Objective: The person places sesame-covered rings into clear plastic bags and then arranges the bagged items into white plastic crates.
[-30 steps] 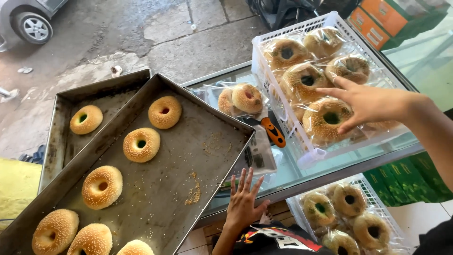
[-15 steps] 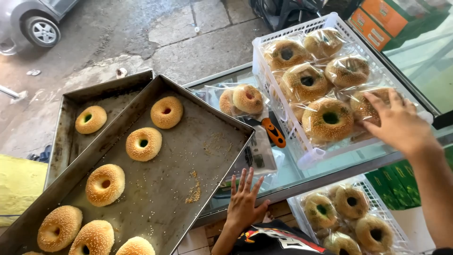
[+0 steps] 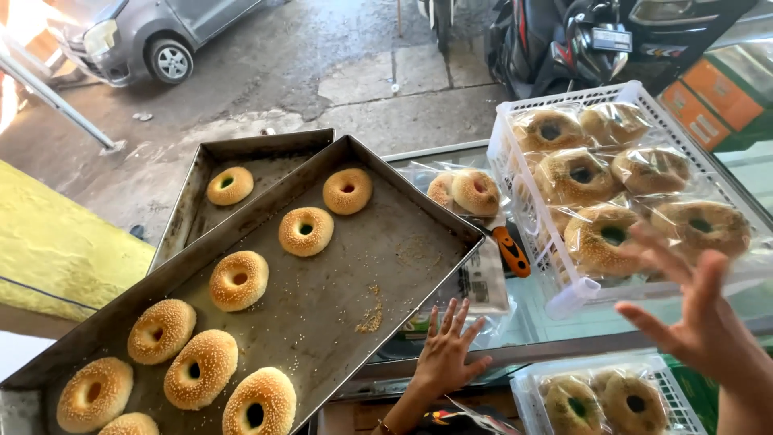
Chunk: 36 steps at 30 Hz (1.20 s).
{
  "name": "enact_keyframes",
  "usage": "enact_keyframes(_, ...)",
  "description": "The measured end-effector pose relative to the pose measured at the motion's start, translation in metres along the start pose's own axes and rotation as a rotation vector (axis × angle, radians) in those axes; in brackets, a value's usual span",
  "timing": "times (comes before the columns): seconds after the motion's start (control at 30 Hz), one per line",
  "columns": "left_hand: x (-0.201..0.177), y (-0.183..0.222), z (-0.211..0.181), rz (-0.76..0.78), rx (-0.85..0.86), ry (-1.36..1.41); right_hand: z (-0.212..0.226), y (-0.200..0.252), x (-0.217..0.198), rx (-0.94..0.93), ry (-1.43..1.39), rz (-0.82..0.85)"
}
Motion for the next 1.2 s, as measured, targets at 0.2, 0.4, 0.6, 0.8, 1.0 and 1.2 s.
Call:
enact_keyframes(0.2, -0.008, 0.008, -0.006, -0.097, 0.067, 0.028, 0.030, 0.068, 0.018, 0.045, -0.132, 0.255)
enact_keyframes(0.4, -0.017, 0.038, -0.005, -0.405, 0.263, 0.341, 0.128, 0.060, 0.111, 0.140, -0.281, 1.164)
enact_keyframes(0.6, 0.015, 0.133, 0.001, -0.580, 0.305, 0.459, 0.183, 0.228, 0.261, 0.375, -0.099, 1.337)
enact_keyframes(0.8, 0.046, 0.185, 0.023, -0.411, 0.131, 0.548, 0.211, 0.425, 0.318, 0.577, -0.291, 1.296)
enact_keyframes(1.0, 0.069, 0.189, 0.023, -0.306, -0.038, 0.767, 0.249, 0.463, 0.247, 1.007, -0.322, 0.940)
enact_keyframes(1.2, 0.092, 0.163, 0.008, -0.272, -0.036, 0.653, 0.249, 0.475, 0.172, 1.377, -0.175, 0.442)
Point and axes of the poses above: each hand's wrist, its own y-axis away from the middle knuckle, its own x-axis out of the palm, z = x × y, the point moved 4 cm from there along -y, towards the middle knuckle, and after that the axes turned 13 degrees about y, right-handed, at the moved point
